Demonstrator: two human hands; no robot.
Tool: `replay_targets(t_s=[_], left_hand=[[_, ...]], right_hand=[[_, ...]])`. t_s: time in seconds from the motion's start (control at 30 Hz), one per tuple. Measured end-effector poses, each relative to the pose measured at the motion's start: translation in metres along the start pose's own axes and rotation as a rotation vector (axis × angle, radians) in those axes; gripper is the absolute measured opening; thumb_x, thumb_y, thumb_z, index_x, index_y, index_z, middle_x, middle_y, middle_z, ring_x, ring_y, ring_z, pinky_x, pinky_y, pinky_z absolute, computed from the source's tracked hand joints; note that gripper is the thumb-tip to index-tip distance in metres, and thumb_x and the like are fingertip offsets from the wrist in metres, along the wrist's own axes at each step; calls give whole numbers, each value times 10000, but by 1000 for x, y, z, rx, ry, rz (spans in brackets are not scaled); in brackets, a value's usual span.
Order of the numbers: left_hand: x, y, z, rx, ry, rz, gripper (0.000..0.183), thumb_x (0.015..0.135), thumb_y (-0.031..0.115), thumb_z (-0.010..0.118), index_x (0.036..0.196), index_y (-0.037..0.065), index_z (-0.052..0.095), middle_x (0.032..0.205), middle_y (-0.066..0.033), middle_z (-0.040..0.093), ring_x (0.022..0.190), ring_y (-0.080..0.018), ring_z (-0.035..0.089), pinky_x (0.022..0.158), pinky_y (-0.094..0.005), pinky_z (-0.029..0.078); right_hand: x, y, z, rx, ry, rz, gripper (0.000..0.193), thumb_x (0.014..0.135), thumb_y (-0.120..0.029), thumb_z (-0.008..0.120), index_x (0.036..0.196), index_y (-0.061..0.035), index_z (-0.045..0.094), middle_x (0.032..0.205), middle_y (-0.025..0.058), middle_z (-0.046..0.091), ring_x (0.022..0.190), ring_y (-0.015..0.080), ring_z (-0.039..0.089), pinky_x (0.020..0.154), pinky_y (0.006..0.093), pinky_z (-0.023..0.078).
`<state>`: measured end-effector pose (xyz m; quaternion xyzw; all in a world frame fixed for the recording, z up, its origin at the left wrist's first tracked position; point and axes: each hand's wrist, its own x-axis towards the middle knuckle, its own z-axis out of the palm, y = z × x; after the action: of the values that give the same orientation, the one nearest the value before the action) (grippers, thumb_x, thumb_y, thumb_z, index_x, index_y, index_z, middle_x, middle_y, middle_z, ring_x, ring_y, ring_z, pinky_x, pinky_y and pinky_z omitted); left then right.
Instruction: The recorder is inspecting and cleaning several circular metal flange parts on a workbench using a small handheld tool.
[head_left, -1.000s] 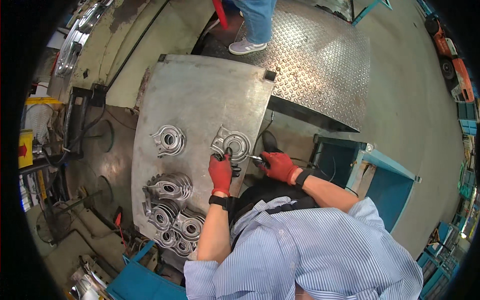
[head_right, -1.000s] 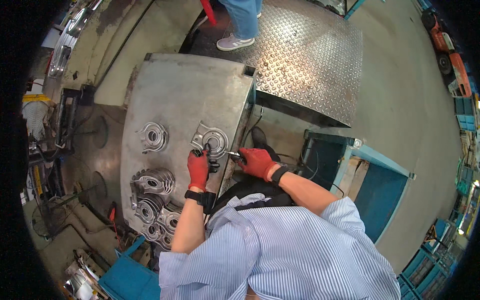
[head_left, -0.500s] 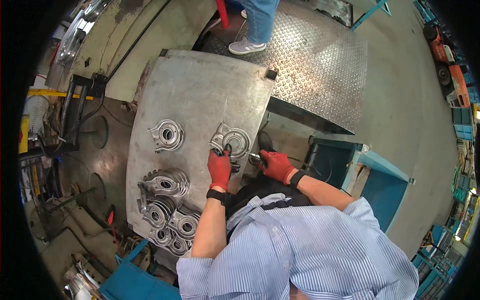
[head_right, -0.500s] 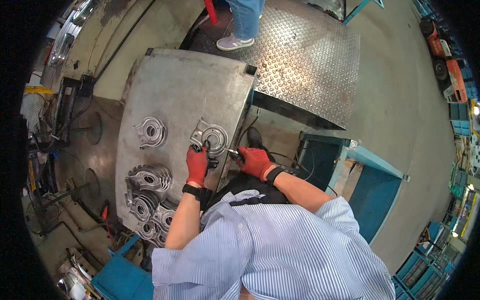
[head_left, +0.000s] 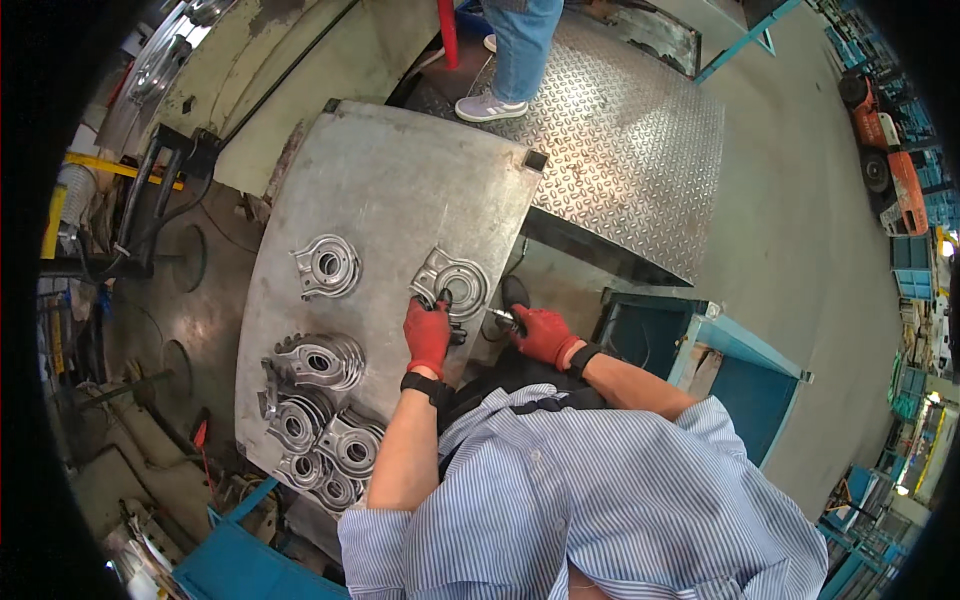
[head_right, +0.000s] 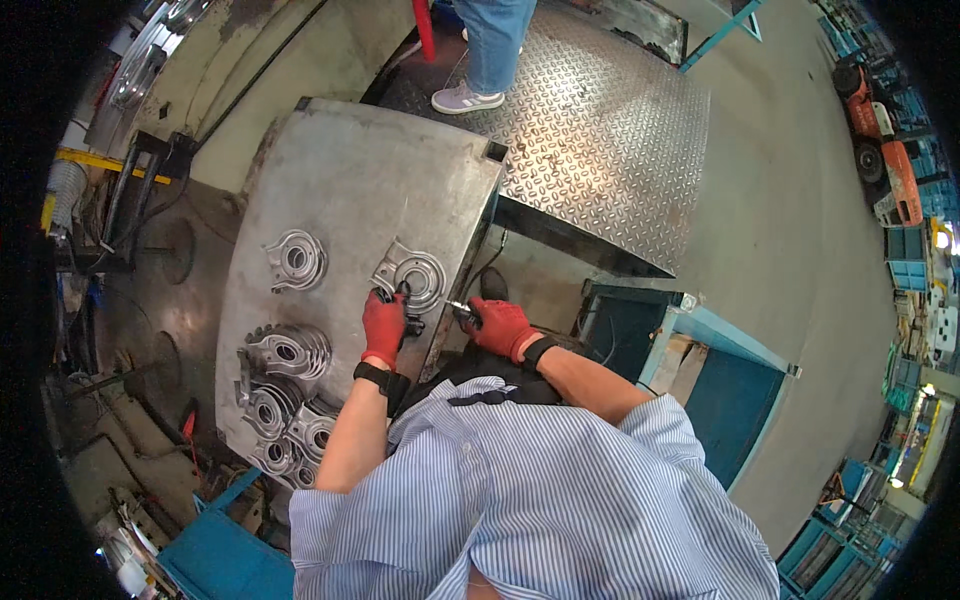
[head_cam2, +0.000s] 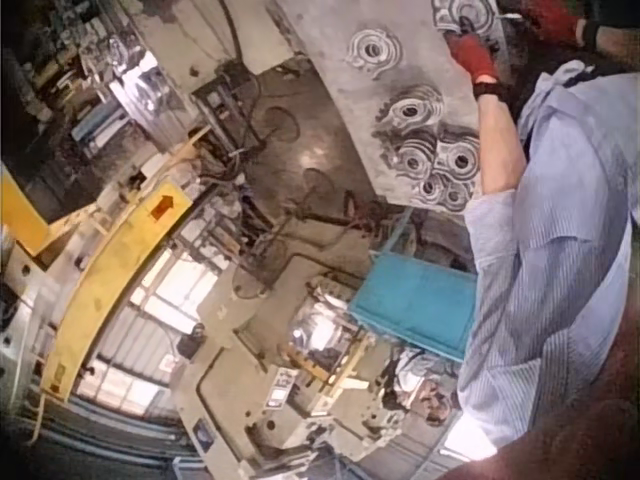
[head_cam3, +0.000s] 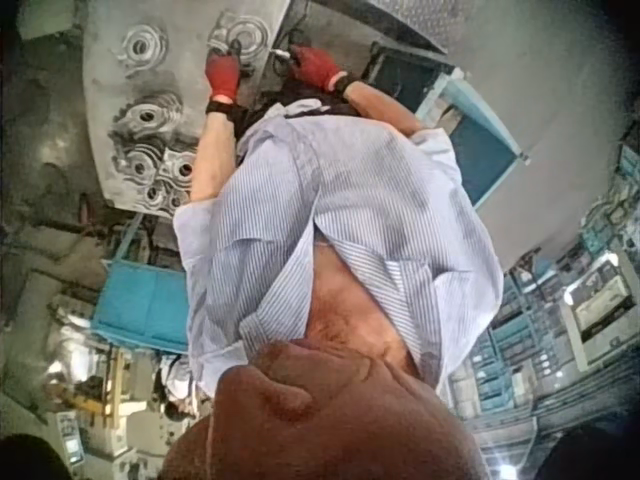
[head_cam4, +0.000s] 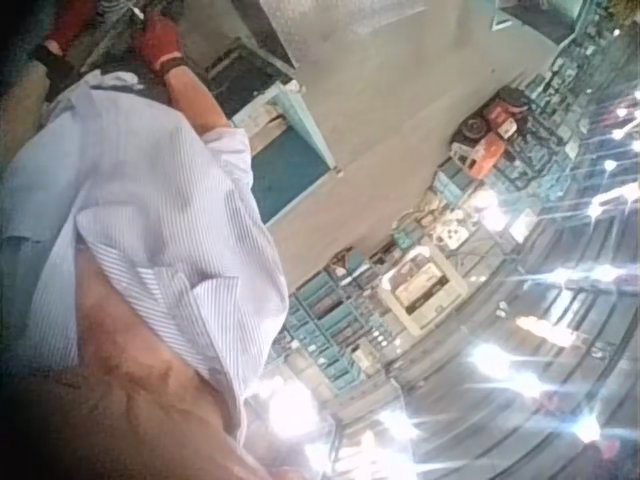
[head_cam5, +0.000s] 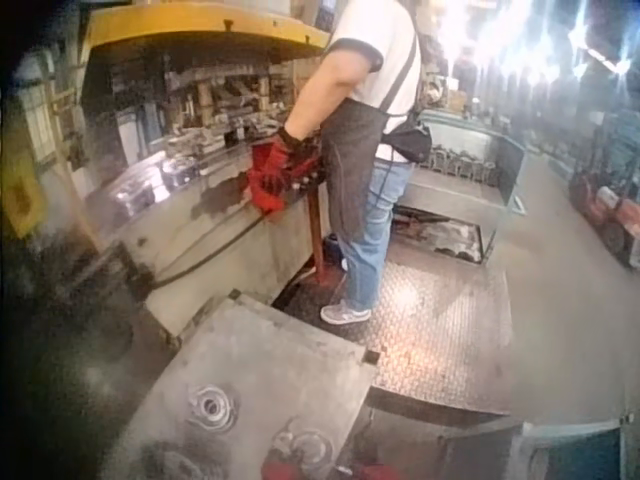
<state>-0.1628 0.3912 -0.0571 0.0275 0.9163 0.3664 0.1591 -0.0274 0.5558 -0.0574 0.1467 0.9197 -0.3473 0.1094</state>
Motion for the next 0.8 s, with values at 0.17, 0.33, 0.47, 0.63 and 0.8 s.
replay_targets(t_s=[0.17,0.33,0.47,0.63,0.8], left_hand=[[2,1,-1,49,-17,-27,335,788,226,647,998,-22,564,974,-241,614,935,-408,573,791,-443,444],[0,3,-1,76,-9,-27,349,790,225,646,1010,-31,560,991,-246,608,951,-412,565,805,-443,442],[0,-2,1,-14,-13,-21,352,790,223,645,1015,-34,561,1001,-248,605,962,-413,561,811,-437,443],[-2,5,-3,-21,-36,-48,351,793,225,648,1017,-33,567,1010,-248,605,972,-405,564,815,-428,445],[0,0,1,9,-38,-53,351,800,221,643,1027,-36,566,1010,-244,607,969,-396,570,813,-426,447]], right_hand=[[0,3,4,81,87,-70,329,797,-359,590,971,-82,554,807,193,621,798,376,605,684,478,464],[-1,9,13,109,83,-34,339,798,-355,593,973,-67,560,823,212,622,796,386,601,686,481,463],[-4,10,19,103,104,-14,357,796,-356,595,980,-51,565,844,222,622,798,397,594,698,484,462],[-4,18,27,164,144,-18,374,791,-345,604,1029,-60,567,855,214,623,823,396,588,711,481,460],[-6,17,32,198,212,-54,381,797,-343,604,1053,-63,567,855,212,623,831,395,588,714,481,459]])
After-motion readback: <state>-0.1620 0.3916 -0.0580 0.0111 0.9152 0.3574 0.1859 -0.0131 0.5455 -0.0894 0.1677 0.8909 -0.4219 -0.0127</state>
